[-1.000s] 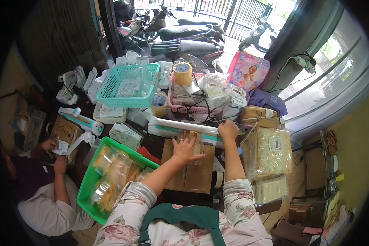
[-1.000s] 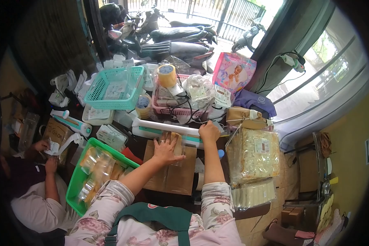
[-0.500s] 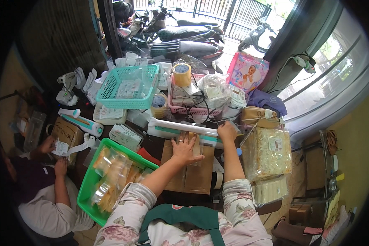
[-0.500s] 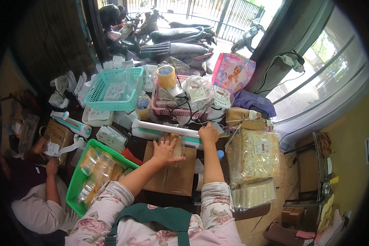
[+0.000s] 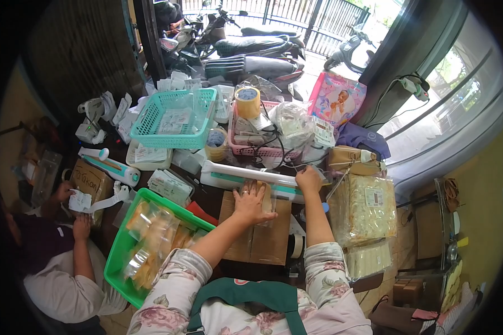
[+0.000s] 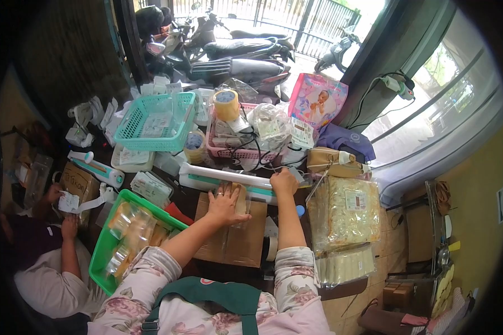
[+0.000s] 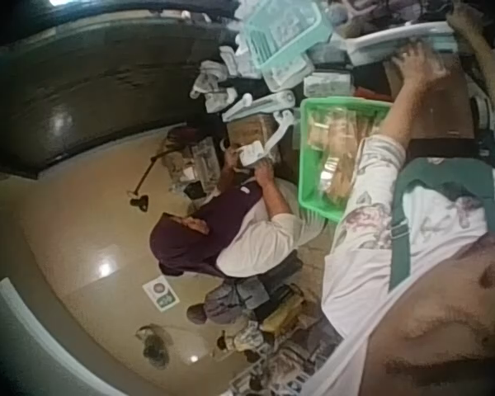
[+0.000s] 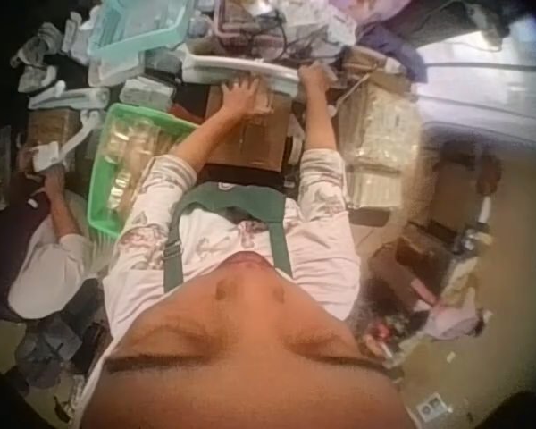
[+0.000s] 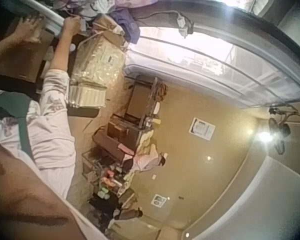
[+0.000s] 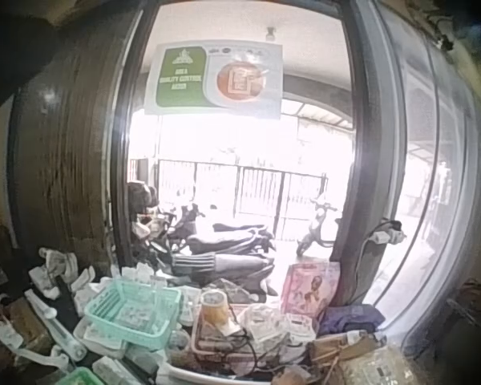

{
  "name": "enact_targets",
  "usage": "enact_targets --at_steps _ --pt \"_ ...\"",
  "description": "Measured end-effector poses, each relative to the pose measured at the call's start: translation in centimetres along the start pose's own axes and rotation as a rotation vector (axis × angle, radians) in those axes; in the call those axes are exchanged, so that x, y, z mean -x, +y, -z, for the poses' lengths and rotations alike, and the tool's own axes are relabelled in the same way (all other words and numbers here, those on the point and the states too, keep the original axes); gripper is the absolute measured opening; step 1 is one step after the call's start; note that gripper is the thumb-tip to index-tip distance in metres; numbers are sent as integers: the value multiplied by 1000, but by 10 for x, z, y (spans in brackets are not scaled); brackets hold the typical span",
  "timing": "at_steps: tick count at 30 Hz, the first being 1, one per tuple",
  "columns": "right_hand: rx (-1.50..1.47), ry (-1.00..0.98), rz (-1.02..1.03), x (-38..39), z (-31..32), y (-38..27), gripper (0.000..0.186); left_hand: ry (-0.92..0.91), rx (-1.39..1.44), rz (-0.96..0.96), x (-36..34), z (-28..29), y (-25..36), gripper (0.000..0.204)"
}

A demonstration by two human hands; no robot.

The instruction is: Sealing individual food portions in plastic bags using a heat sealer and organizing them into a green plastic container.

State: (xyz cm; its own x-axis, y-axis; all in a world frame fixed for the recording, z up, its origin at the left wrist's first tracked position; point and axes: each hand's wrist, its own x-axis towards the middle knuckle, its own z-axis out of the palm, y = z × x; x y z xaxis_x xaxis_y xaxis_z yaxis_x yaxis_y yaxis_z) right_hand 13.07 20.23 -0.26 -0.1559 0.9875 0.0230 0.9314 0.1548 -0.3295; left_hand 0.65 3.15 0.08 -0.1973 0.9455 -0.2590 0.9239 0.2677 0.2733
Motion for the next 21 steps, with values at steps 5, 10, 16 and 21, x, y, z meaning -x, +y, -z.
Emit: enact_targets --at_steps 5,10,16,21 --pt "-3 -1 -1 1 -2 1 25 9 4 0 -1 -1 -1 107" --pt "-23 16 10 1 -10 8 23 -13 2 -4 -2 1 -1 108" --pt "-21 24 10 1 -13 7 22 5 10 -5 -1 2 -3 107" --pt "-16 23 18 0 -19 12 21 3 8 -6 0 5 -2 106"
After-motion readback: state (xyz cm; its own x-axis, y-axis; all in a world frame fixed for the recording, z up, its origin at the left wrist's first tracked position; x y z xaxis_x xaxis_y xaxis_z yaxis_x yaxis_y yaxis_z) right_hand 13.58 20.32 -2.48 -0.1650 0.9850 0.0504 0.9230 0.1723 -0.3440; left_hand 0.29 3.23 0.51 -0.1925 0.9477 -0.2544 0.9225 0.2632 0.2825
